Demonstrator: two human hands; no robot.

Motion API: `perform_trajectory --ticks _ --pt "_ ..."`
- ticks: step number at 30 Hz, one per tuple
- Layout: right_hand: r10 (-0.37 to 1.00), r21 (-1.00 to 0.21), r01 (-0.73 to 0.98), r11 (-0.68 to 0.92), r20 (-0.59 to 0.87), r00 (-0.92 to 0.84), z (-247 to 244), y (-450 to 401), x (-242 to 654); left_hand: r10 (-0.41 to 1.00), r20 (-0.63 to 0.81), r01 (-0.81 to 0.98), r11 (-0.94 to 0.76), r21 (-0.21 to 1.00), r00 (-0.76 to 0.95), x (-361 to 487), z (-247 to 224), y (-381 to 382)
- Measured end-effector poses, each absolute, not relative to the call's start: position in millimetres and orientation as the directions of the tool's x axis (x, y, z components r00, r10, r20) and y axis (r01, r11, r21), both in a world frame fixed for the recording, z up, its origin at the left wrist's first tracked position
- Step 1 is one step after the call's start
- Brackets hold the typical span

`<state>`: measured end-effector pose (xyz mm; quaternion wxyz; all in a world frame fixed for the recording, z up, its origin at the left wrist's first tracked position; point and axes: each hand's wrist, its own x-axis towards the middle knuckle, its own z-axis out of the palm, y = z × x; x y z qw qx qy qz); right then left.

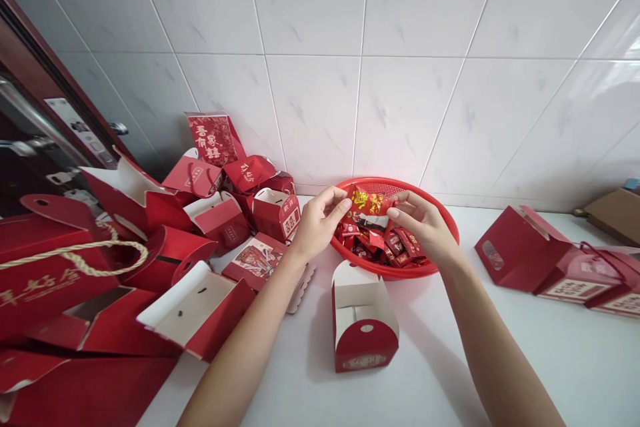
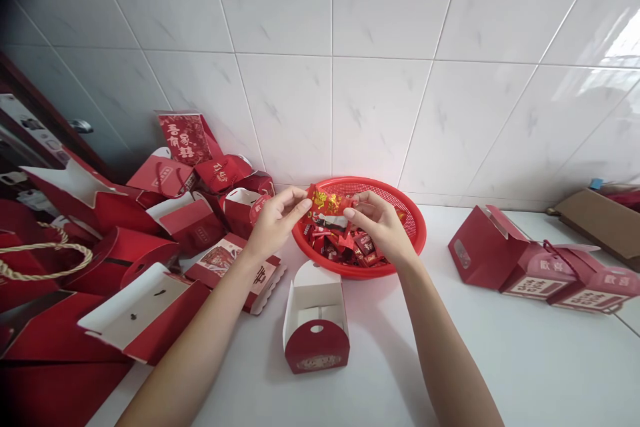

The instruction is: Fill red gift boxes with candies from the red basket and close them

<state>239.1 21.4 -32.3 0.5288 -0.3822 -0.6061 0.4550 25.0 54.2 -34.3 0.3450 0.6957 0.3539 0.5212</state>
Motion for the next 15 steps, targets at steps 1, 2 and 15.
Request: perform_trajectory --ticks 1,2,15 --pt "0.944 -0.955 -0.001 0.297 0.294 -0.148 -33 22 239 0.851 0.480 0.135 -0.512 0.848 0.215 25 -34 54" --pt "0.944 -0.953 0.011 0.302 0.297 -0.148 -33 23 238 0.851 0.481 0.129 -0.512 0.850 0.210 25 -34 54" --pt "0.935 -0.927 0.119 0.355 0.351 -0.059 -31 27 250 0.963 0.267 -0.338 -0.241 0.910 0.032 36 -36 59"
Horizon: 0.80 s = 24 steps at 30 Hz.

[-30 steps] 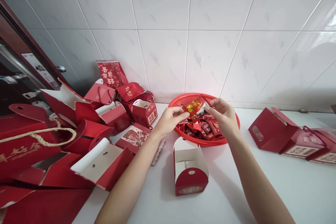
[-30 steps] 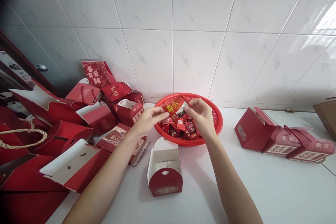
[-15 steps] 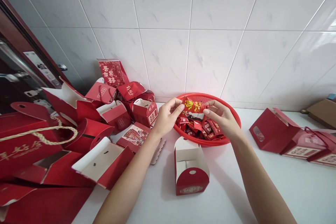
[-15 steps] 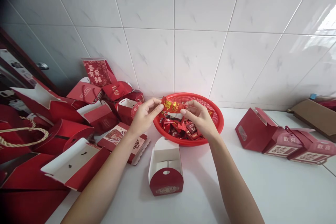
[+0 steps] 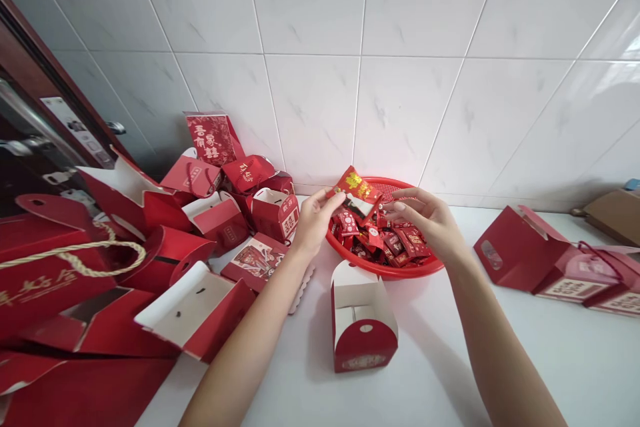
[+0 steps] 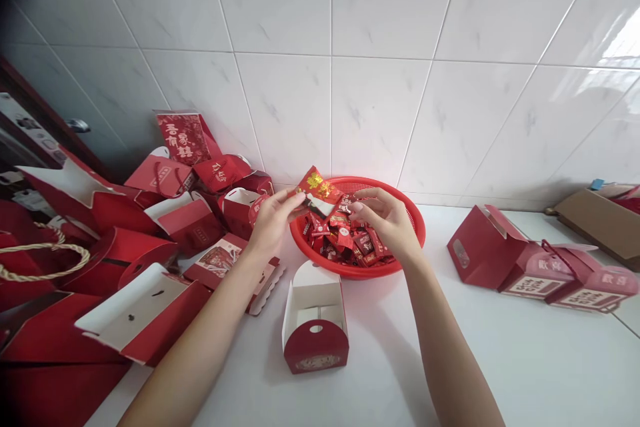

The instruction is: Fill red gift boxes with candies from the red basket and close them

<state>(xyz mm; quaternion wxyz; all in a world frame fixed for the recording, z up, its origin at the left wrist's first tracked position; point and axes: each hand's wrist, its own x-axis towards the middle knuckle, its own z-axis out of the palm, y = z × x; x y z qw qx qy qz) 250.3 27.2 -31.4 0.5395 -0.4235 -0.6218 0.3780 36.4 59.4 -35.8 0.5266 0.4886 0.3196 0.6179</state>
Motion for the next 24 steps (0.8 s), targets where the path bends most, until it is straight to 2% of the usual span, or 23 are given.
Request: perform_trajectory --ticks 3,6,9,12,14,18,22,24 --pt "0.926 -0.838 0.411 0.359 0.374 -0.046 -43 36 257 0.987 0.130 -0.447 -0.158 0.881 -0.093 37 -40 67" --pt "0.948 -0.641 0.703 0.308 0.271 -0.169 -56 43 251 0.987 0.092 -0.496 -0.147 0.856 -0.133 40 -48 73" --pt "0.963 -0.510 0.817 0.269 0.148 -0.225 -63 44 239 0.988 0.122 -0.470 -0.150 0.870 -0.089 42 -57 76" --pt "0.961 -0.451 0.849 0.275 0.109 -0.253 -65 43 231 0.988 0.144 -0.456 -0.152 0.877 -0.051 43 -62 77" --pt "0.961 -0.480 0.833 0.275 0.116 -0.250 -66 44 231 0.989 0.142 -0.450 -0.147 0.881 -0.044 42 -63 78" --pt "0.963 -0.634 0.725 0.270 0.171 -0.209 -66 48 240 0.992 0.120 -0.435 -0.123 0.892 -0.035 40 -64 80" --pt "0.966 -0.860 0.439 0.260 0.226 -0.129 -57 45 251 0.989 0.146 -0.412 -0.138 0.901 -0.012 40 -68 83" --pt "0.966 -0.922 0.290 0.256 0.237 -0.099 -49 42 255 0.985 0.170 -0.360 -0.168 0.918 -0.027 40 -72 84"
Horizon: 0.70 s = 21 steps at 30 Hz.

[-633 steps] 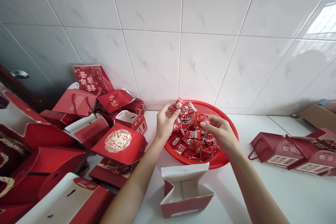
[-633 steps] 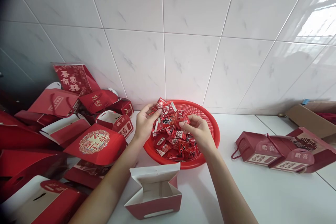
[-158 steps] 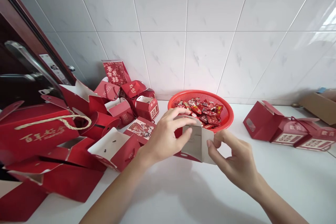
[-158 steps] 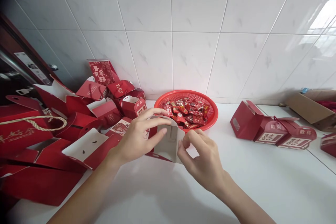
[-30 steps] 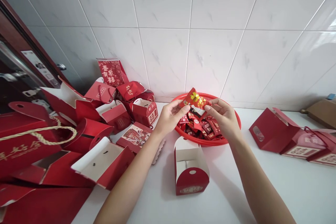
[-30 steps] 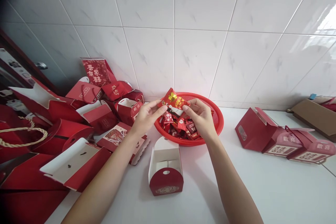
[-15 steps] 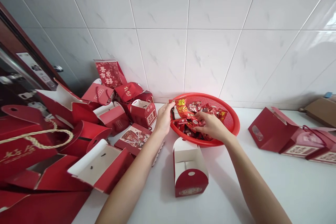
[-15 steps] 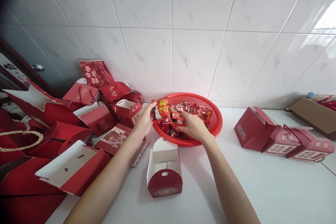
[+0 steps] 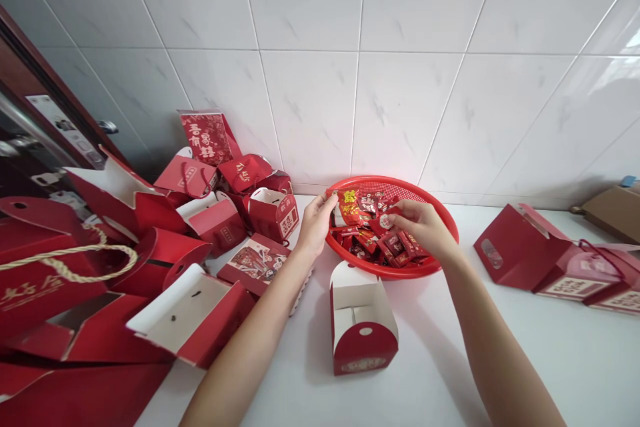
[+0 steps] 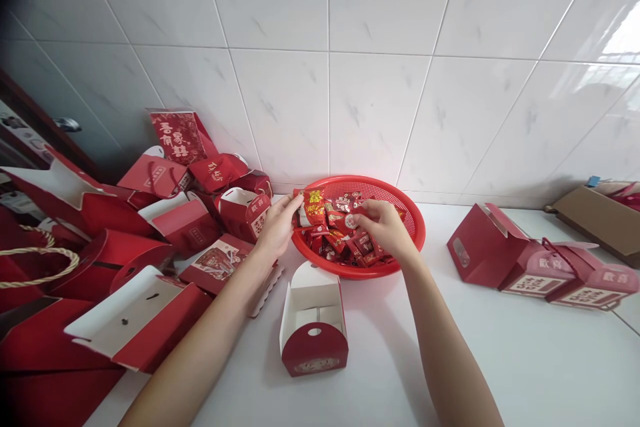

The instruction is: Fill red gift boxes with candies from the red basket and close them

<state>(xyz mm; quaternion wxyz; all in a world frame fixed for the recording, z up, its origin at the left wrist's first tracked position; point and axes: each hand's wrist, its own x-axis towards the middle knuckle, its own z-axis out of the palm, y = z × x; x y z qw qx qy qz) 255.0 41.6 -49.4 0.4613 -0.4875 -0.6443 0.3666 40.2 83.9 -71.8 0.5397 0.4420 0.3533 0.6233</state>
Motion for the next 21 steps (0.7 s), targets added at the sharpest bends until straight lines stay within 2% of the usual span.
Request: perform_trajectory --ticks 4,7,11,15,21 --pt "0.973 -0.967 0.104 0.232 0.230 -0.027 -38 36 258 0.967 0.232 -0.186 -0.248 0.951 -0.102 44 -79 83" --pt "0.980 -0.980 0.026 0.199 0.199 0.010 -37 35 257 0.936 0.343 -0.079 -0.349 0.934 -0.075 47 -81 79" --pt "0.984 -0.984 -0.026 0.174 0.175 -0.033 -40 36 253 0.876 0.483 0.050 -0.482 0.875 -0.006 50 -78 75" --pt "0.983 -0.980 -0.077 0.182 0.184 -0.020 -41 34 244 0.892 0.448 0.062 -0.452 0.890 0.061 51 -73 72" --pt "0.963 -0.965 0.042 0.259 0.261 0.063 -42 32 231 0.900 0.397 0.021 -0.407 0.913 0.179 53 -69 66"
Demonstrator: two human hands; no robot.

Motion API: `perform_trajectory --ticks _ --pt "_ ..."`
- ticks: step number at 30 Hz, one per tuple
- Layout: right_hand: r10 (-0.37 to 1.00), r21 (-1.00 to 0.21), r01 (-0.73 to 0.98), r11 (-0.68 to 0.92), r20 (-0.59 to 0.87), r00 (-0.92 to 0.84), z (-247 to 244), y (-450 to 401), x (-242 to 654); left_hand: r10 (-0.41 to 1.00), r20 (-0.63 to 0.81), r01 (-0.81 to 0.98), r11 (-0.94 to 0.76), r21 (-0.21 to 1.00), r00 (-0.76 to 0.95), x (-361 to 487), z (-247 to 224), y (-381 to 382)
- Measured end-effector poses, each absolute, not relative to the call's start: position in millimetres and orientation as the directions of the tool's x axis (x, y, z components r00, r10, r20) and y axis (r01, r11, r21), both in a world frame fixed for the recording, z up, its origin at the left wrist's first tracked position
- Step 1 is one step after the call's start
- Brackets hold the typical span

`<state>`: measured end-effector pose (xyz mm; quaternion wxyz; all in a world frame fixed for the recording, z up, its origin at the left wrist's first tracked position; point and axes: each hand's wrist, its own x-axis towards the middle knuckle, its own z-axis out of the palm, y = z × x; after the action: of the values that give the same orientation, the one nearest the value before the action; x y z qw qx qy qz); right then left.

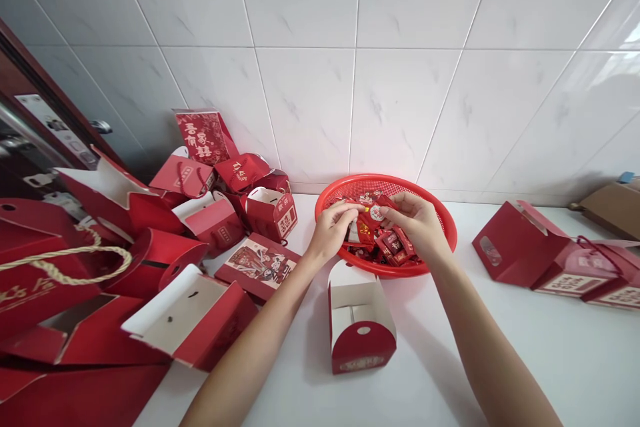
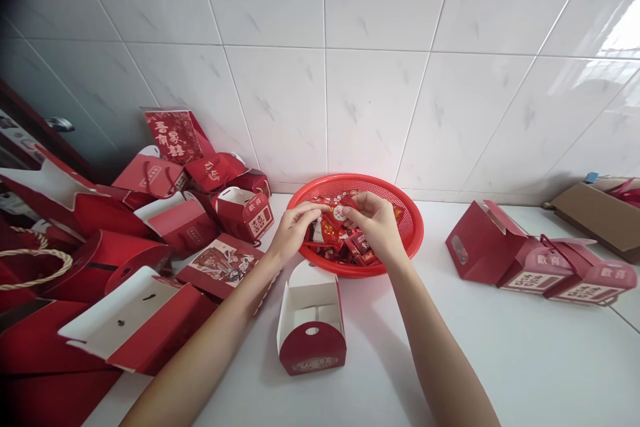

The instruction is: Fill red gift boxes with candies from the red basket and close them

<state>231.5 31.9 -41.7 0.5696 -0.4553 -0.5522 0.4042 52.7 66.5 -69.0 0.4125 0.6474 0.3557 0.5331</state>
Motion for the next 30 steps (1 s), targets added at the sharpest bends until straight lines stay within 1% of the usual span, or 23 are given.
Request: perform_trajectory --ticks 5,10,14,18,20,22,24,26,28,30 --pt "0.952 -0.955 0.071 0.289 0.295 0.083 -45 33 226 0.870 0.418 0.015 -0.437 0.899 0.263 53 -69 65" --pt "0.948 -0.949 0.076 0.307 0.312 0.059 -47 32 225 0.877 0.417 -0.031 -0.423 0.906 0.238 54 -71 65" --pt "0.930 -0.915 0.198 0.352 0.366 0.039 -47 33 222 0.903 0.397 -0.029 -0.398 0.917 0.165 55 -71 63" --pt "0.904 -0.872 0.280 0.402 0.426 0.030 -44 32 223 0.907 0.386 -0.047 -0.384 0.922 0.168 56 -69 63" --pt "0.902 -0.861 0.297 0.412 0.432 0.003 -41 30 226 0.902 0.396 -0.075 -0.389 0.918 0.170 56 -69 63" --pt "0.905 -0.842 0.350 0.410 0.424 -0.040 -39 28 231 0.903 0.393 -0.086 -0.384 0.919 0.171 56 -69 64" --pt "0.903 -0.792 0.451 0.411 0.421 -0.084 -38 26 234 0.906 0.384 -0.069 -0.377 0.924 0.178 56 -70 63" --pt "0.898 -0.734 0.536 0.418 0.424 -0.118 -38 25 236 0.892 0.396 -0.017 -0.403 0.915 0.218 56 -71 63" --pt "0.892 -0.716 0.549 0.431 0.430 -0.138 -38 25 236 0.860 0.431 0.035 -0.456 0.889 0.273 56 -71 62" --pt "0.889 -0.737 0.513 0.440 0.437 -0.135 -38 27 238 0.845 0.460 0.047 -0.490 0.870 0.273 56 -71 62"
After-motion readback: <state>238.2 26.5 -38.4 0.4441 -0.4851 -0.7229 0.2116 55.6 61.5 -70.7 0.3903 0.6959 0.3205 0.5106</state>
